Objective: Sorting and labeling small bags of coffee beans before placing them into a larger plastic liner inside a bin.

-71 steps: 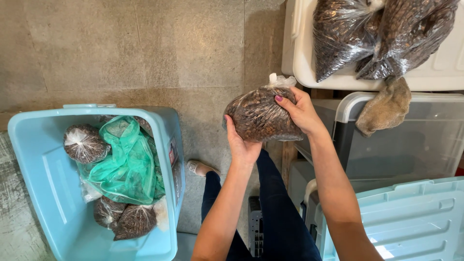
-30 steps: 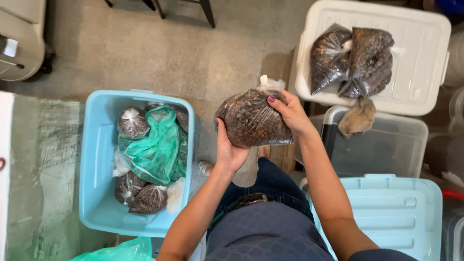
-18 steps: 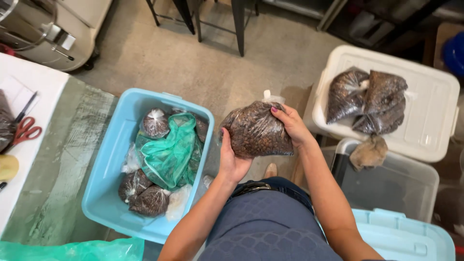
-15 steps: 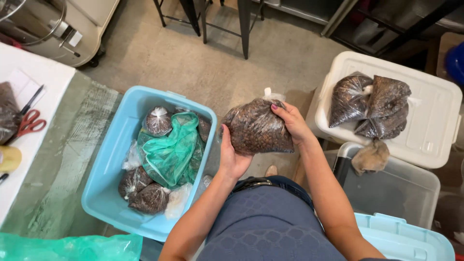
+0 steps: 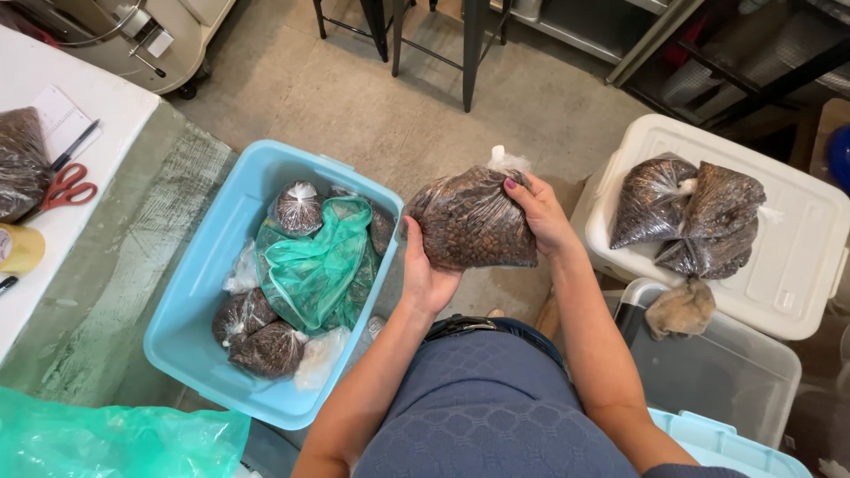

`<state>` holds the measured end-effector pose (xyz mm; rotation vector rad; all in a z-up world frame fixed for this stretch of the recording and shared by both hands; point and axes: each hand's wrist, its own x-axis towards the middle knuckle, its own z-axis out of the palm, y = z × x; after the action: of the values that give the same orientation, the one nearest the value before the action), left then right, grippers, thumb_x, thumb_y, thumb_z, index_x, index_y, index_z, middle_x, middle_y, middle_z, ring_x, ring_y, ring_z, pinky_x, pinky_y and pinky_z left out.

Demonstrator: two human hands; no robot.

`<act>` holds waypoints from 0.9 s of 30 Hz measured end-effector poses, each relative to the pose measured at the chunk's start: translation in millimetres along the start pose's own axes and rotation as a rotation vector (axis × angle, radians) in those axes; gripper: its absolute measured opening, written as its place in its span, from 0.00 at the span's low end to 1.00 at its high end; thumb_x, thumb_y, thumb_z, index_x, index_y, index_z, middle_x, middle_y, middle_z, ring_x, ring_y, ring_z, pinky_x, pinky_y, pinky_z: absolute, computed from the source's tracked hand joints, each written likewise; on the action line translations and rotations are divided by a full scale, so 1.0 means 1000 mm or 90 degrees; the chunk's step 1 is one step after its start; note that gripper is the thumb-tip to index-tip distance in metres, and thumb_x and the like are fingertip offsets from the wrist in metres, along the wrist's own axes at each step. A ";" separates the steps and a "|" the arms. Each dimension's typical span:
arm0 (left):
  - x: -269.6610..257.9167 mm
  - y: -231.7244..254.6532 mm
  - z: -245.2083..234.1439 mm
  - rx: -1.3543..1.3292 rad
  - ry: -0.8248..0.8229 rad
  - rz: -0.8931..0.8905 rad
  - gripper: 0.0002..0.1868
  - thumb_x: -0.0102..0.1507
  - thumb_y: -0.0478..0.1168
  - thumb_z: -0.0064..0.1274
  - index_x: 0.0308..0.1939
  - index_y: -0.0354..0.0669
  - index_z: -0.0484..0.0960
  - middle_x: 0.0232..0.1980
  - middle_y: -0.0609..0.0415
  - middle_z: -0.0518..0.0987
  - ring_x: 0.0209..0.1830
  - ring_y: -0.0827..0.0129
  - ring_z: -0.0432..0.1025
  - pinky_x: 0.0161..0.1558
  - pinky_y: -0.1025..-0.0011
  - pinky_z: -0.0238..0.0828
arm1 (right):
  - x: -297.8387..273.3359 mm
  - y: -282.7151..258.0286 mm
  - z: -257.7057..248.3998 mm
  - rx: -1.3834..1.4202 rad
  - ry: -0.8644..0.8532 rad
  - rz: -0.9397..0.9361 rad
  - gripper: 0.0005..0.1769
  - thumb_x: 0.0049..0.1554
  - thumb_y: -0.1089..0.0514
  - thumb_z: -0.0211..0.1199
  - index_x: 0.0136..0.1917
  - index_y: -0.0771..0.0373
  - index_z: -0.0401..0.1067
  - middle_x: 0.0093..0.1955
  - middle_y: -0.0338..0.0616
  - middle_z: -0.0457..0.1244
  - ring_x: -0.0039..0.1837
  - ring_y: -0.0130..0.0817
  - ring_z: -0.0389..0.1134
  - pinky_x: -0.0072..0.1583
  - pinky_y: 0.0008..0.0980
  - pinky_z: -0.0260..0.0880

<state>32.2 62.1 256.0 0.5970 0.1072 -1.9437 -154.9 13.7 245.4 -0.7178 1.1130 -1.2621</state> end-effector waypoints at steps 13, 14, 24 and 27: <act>0.009 -0.007 0.000 -0.024 0.026 0.005 0.44 0.62 0.74 0.48 0.69 0.44 0.75 0.68 0.42 0.75 0.67 0.47 0.70 0.66 0.50 0.70 | 0.009 0.003 -0.006 -0.013 -0.006 -0.012 0.10 0.62 0.56 0.67 0.55 0.60 0.78 0.43 0.43 0.71 0.45 0.31 0.75 0.47 0.34 0.79; 0.008 -0.007 0.001 -0.029 0.048 0.000 0.44 0.62 0.74 0.48 0.69 0.44 0.75 0.69 0.42 0.74 0.68 0.46 0.68 0.67 0.49 0.68 | 0.008 0.004 -0.004 -0.020 -0.003 -0.014 0.10 0.62 0.56 0.67 0.55 0.60 0.78 0.44 0.42 0.71 0.46 0.31 0.75 0.48 0.34 0.79; 0.022 -0.045 -0.052 -0.118 0.083 0.089 0.49 0.66 0.66 0.56 0.77 0.34 0.59 0.78 0.35 0.60 0.77 0.42 0.55 0.74 0.45 0.55 | 0.023 0.037 0.003 -0.135 -0.119 -0.048 0.13 0.65 0.56 0.63 0.60 0.64 0.75 0.49 0.44 0.70 0.52 0.30 0.71 0.55 0.36 0.75; 0.026 -0.054 -0.080 -0.209 0.081 0.077 0.37 0.63 0.52 0.67 0.68 0.34 0.73 0.67 0.35 0.74 0.68 0.40 0.68 0.65 0.37 0.64 | 0.028 0.068 0.017 -0.148 -0.173 -0.045 0.13 0.65 0.57 0.63 0.62 0.62 0.75 0.51 0.45 0.71 0.53 0.32 0.72 0.56 0.38 0.75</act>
<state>5.1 91.3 164.0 0.4954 0.4512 -1.7228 -116.0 -1.8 183.0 -1.0780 1.0259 -1.0647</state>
